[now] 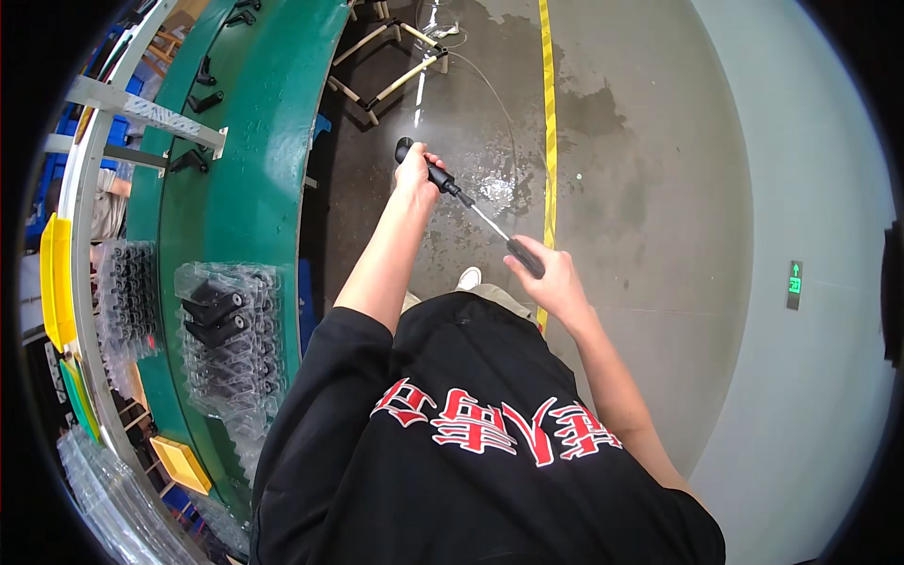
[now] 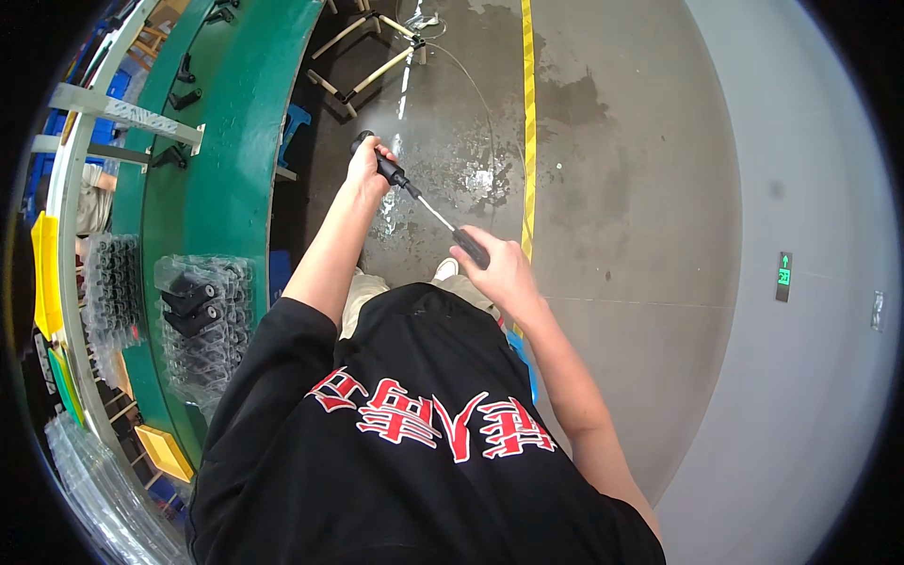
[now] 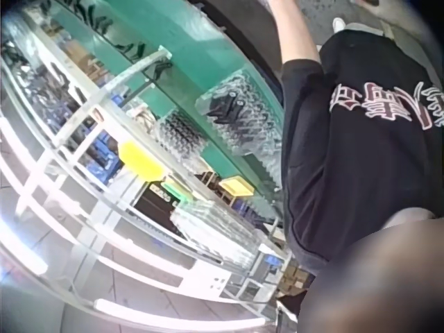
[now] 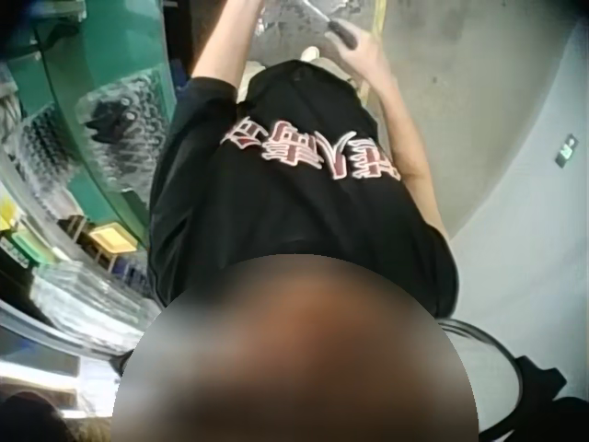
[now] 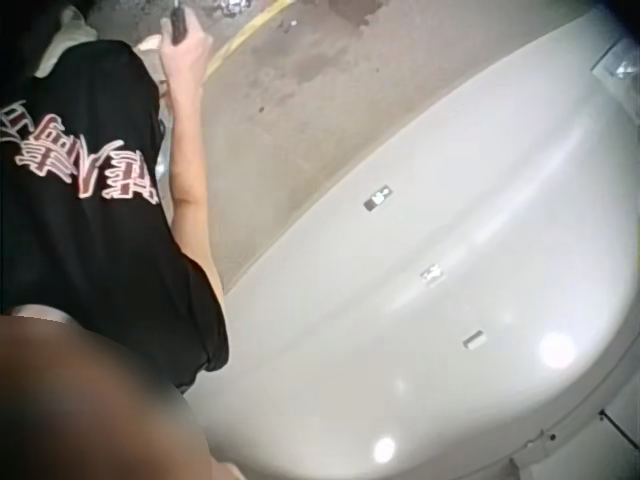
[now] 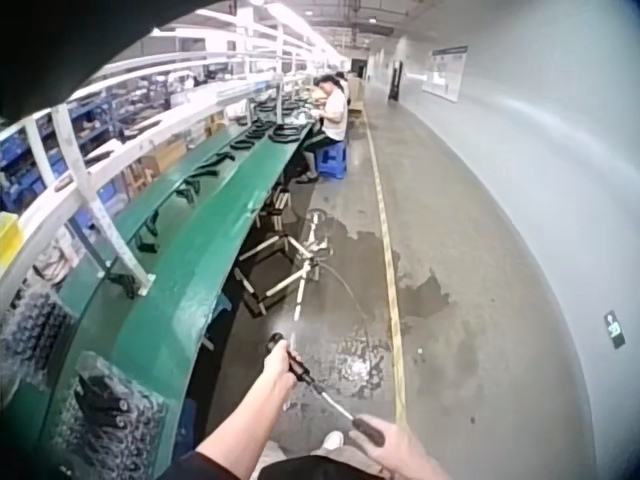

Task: Cleaning and drying metal brackets using a compressed air nozzle at a workbench.

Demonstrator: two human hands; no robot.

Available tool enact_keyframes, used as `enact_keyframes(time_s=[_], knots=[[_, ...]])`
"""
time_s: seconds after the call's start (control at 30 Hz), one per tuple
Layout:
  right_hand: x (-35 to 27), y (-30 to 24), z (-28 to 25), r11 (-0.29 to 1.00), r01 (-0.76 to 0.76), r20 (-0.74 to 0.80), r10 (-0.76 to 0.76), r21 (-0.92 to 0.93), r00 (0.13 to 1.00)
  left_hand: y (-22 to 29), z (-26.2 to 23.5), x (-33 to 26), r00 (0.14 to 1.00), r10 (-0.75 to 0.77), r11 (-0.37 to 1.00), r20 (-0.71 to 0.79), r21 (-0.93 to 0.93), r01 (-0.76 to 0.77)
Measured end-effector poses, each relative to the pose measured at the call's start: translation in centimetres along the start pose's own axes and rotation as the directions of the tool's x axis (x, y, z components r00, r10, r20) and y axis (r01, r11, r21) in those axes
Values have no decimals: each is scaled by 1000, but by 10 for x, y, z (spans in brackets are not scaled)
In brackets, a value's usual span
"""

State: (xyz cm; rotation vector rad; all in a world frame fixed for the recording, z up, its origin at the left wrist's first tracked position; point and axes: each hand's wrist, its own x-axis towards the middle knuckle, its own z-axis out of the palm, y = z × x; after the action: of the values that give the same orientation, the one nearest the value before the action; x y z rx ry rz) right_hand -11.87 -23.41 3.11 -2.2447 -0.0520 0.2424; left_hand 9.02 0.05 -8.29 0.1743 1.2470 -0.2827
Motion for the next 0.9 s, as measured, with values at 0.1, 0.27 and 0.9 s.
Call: enact_keyframes(time_s=[0.1, 0.27, 0.9], knots=[[4, -7, -5, 997, -70, 67, 71, -21, 995, 7, 3, 1, 998, -45, 999, -42, -18, 45], [7, -3, -4, 999, -52, 53, 52, 8, 997, 9, 12, 7, 986, -121, 992, -115, -43, 117], [3, -3, -5, 996, -92, 113, 91, 2, 989, -16, -34, -22, 893, 134, 934, 430, 247, -259]])
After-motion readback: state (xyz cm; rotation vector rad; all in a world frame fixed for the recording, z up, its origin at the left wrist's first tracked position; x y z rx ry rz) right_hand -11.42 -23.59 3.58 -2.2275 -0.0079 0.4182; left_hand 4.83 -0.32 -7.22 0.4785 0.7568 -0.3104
